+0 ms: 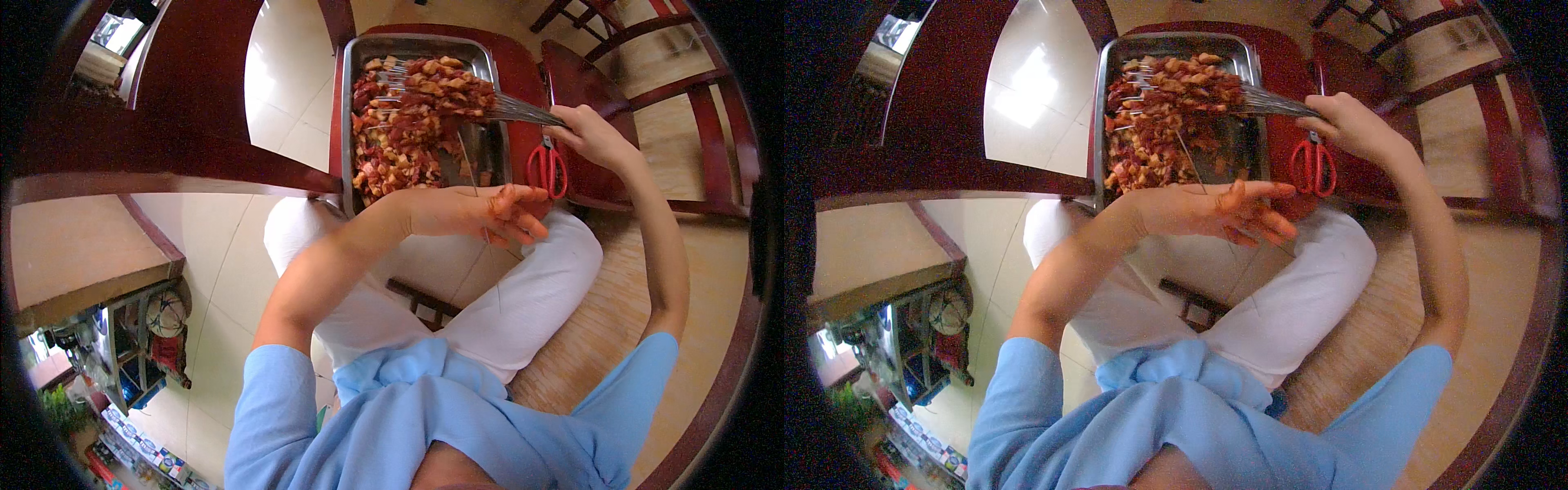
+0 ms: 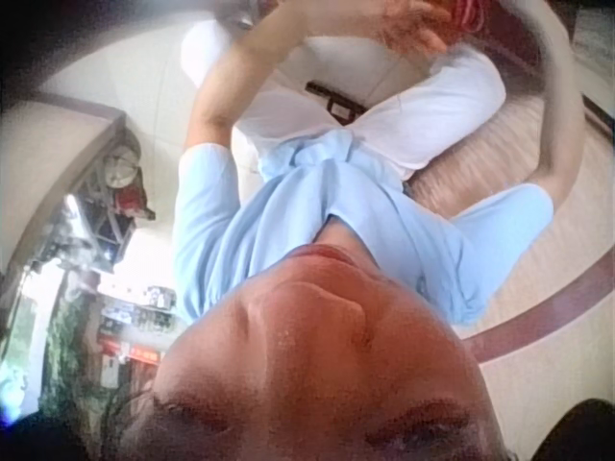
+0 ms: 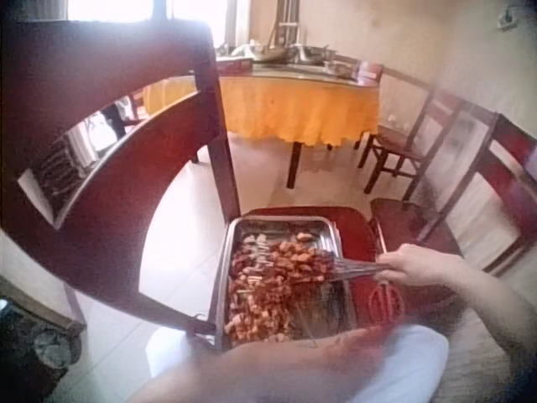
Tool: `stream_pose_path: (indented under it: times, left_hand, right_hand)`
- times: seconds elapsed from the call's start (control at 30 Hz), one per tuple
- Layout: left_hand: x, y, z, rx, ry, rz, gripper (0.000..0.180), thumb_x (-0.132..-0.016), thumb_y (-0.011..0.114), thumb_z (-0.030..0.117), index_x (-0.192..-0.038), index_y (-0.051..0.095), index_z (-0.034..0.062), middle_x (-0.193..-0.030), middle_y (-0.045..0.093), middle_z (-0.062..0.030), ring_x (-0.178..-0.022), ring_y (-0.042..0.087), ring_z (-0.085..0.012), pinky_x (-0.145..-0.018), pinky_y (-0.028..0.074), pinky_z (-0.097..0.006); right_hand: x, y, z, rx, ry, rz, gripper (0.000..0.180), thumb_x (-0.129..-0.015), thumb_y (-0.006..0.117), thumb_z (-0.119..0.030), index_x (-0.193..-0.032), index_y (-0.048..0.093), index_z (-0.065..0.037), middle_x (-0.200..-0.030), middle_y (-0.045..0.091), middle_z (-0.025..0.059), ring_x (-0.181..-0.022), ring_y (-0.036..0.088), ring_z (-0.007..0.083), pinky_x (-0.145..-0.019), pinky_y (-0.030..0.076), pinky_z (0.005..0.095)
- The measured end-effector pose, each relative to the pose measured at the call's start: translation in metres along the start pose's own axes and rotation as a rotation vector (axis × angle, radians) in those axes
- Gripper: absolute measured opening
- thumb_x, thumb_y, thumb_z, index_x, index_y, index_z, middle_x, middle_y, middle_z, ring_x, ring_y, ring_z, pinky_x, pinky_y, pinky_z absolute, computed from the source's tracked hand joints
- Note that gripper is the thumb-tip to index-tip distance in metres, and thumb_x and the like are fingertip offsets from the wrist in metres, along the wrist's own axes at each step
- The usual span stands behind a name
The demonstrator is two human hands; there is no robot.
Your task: The person threads pieces of marinated meat onto metal skewers from a tray. They occasionally use scissors to cut larger pieces of meat before skewering them. The completed skewers are placed back on the tray.
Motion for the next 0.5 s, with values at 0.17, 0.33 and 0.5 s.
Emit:
stream_pose_path:
  times: [0.17,0.33,0.5]
  left_hand:
    - [-0.004,0.001,-0.003,0.021,-0.033,-0.054,0.075,-0.097,0.044,0.055,-0.154,0.016,0.0133,-0.138,0.051,-0.0042,-0.127,0.046,-0.0177,-0.105,0.034,-0.034]
    - [-0.011,0.009,-0.016,-0.030,-0.061,-0.120,0.074,-0.097,0.040,0.058,-0.153,0.018,0.0145,-0.139,0.050,-0.0037,-0.128,0.046,-0.0179,-0.105,0.033,-0.033]
    - [-0.012,0.008,-0.016,0.001,-0.062,-0.118,0.075,-0.096,0.040,0.060,-0.153,0.019,0.0150,-0.140,0.048,-0.0036,-0.129,0.046,-0.0189,-0.105,0.034,-0.034]
  right_hand:
    - [-0.013,-0.003,0.026,-0.176,0.018,0.067,0.022,-0.096,0.057,-0.018,-0.096,0.054,0.004,-0.070,0.049,0.0088,-0.069,0.043,0.0135,-0.064,0.042,0.0303]
    - [-0.035,0.021,0.031,-0.283,0.045,0.128,0.025,-0.097,0.056,-0.021,-0.092,0.050,0.003,-0.070,0.040,-0.0007,-0.069,0.037,0.0105,-0.061,0.037,0.0287]
    - [-0.023,0.036,0.021,-0.362,0.044,0.006,0.022,-0.096,0.056,-0.019,-0.088,0.051,0.001,-0.070,0.041,-0.0028,-0.067,0.037,0.0093,-0.060,0.035,0.0268]
Point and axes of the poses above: each hand's wrist, its own x-axis away from the middle knuckle, its own y-axis out of the palm, z = x × y, the point moved 10 cm from there along -x, towards the middle knuckle
